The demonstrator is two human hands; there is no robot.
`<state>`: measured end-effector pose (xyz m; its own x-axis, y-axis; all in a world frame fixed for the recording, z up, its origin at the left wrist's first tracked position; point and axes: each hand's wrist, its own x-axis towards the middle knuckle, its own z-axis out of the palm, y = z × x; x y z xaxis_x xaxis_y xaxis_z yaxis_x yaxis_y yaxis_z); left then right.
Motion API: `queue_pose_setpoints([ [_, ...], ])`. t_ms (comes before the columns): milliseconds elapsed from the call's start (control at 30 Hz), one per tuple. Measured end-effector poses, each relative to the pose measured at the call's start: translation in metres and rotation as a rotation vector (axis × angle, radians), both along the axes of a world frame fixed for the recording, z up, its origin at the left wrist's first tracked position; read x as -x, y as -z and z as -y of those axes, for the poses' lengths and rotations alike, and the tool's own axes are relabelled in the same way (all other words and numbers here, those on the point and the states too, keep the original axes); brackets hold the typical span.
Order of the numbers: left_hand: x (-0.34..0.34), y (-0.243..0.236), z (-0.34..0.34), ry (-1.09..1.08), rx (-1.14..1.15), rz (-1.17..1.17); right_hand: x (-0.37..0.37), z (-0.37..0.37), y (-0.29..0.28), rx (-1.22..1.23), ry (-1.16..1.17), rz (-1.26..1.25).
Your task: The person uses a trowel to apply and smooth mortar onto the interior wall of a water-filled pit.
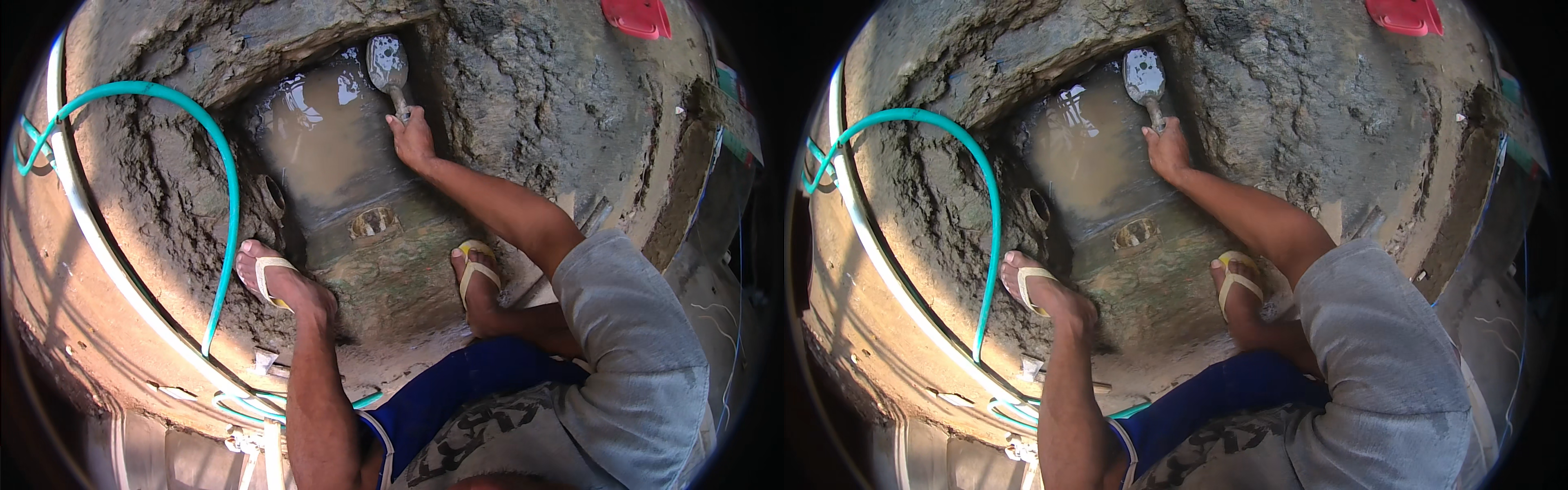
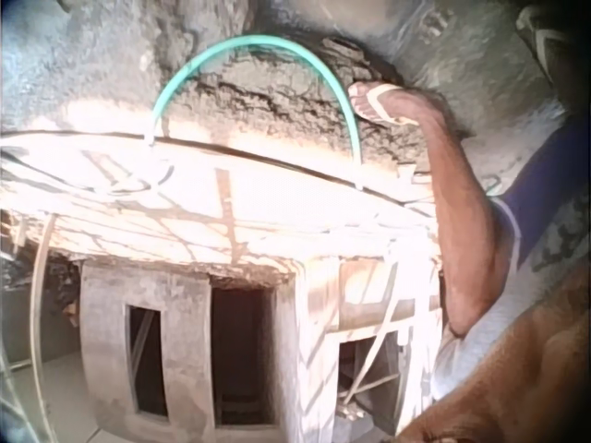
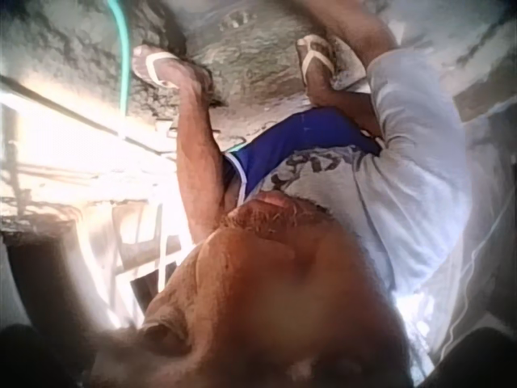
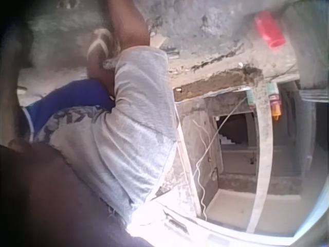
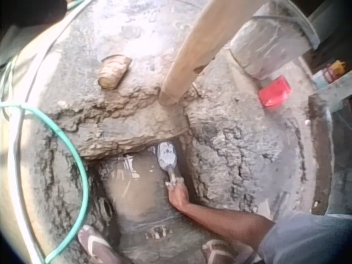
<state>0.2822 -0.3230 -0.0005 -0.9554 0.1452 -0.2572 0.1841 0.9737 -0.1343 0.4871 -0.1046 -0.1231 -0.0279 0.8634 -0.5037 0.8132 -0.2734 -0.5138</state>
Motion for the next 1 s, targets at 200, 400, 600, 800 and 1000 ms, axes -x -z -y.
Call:
queue_pose_setpoints([
  [200, 0.003, 0.001, 0.013, 0.34, 0.243, -0.119, -0.053, -0.013, -0.139, 0.36, -0.018, -0.301],
  [400, 0.006, 0.005, 0.01, 0.064, -0.004, -0.054, -0.162, -0.071, -0.307, 0.304, 0.234, -0.405],
  [600, 0.006, 0.002, 0.01, 0.071, -0.068, -0.096, -0.185, -0.08, -0.335, 0.114, 0.404, -0.2],
  [800, -0.001, -0.007, 0.002, 0.063, -0.108, -0.09, -0.099, 0.01, -0.214, 0.647, -0.025, -0.295],
  [1000, -0.001, -0.013, -0.009, -0.066, -0.062, 0.033, -0.004, 0.073, -0.025, 0.468, -0.192, -0.075],
])
